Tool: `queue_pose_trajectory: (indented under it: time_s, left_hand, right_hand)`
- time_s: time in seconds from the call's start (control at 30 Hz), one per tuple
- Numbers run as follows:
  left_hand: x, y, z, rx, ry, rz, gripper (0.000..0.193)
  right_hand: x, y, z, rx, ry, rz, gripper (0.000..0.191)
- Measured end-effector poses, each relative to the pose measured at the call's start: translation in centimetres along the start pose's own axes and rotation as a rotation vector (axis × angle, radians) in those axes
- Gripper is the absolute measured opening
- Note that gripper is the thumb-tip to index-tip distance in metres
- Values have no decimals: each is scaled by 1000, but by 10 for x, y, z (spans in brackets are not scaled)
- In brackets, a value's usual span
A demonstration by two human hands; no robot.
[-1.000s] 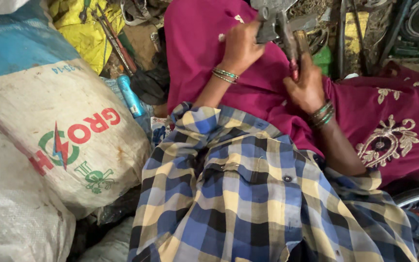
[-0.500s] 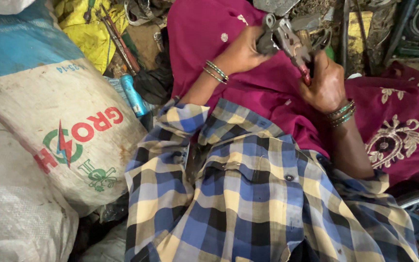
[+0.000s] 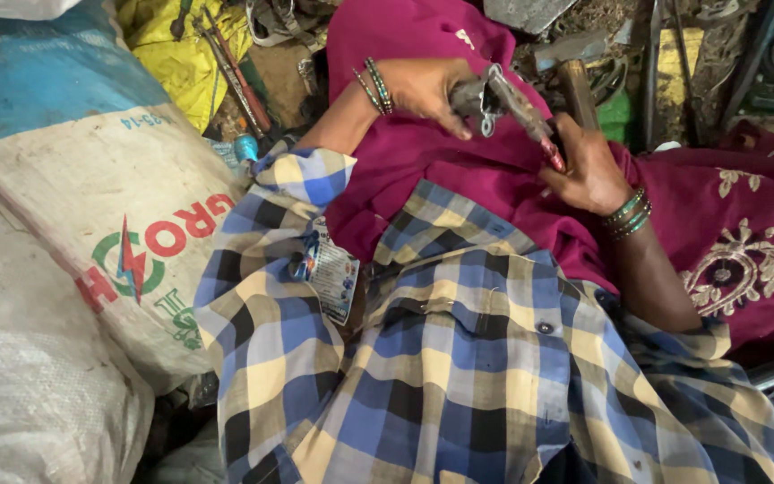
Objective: The person sits on the floor and uses a hammer and a metal rod to repeatedly strike and adjust a small metal component. They rotate the part and reposition it between strikes, working on different sides of the object.
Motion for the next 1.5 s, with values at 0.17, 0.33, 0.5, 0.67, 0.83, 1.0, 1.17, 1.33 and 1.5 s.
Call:
queue_pose_trajectory:
  time_s: [0.17, 0.33, 0.5, 0.67, 0.83, 1.0, 1.17, 1.33, 1.5]
  left_hand:
    - [-6, 18, 22, -847, 724, -22, 29]
    - [-10, 41, -10, -1266, 1372, -153, 28]
    - [-15, 28, 10, -1128, 1205, -228, 23]
    - [-10, 56, 14, -990, 1109, -324, 36]
    - [-3, 63, 21, -764, 943, -339, 29]
    - [3, 47, 24, -720, 908, -306, 32]
    - [16, 40, 8, -752, 1156, -368, 39]
    - [4, 37, -2, -1087, 1363, -186, 42]
    - [-6, 40, 1, -1202, 1424, -195, 35]
  right_hand:
    - [-1, 3, -4, -117, 149, -157, 28]
    - [10, 10, -10, -269, 194, -368, 22]
    - [12, -1, -6, -255, 209, -327, 25]
    - [10, -11, 8, -255, 215, -292, 24]
    - [7, -25, 19, -47, 167, -168, 32]
    - [6, -32, 21, 36, 150, -112, 34]
    - [7, -31, 18, 172, 156, -81, 40]
    - [13, -10, -10, -153, 198, -400, 32]
    - [15, -13, -17, -247, 322, -289, 31]
Point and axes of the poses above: each hand's wrist, its own x-axis away from the middle knuckle, its own z-axis out of the back of the hand, y = z × x, the point moved 7 cm from there along -x, towards the middle knuckle, and after that the axes turned 9 degrees about y, right-handed, at the moved point
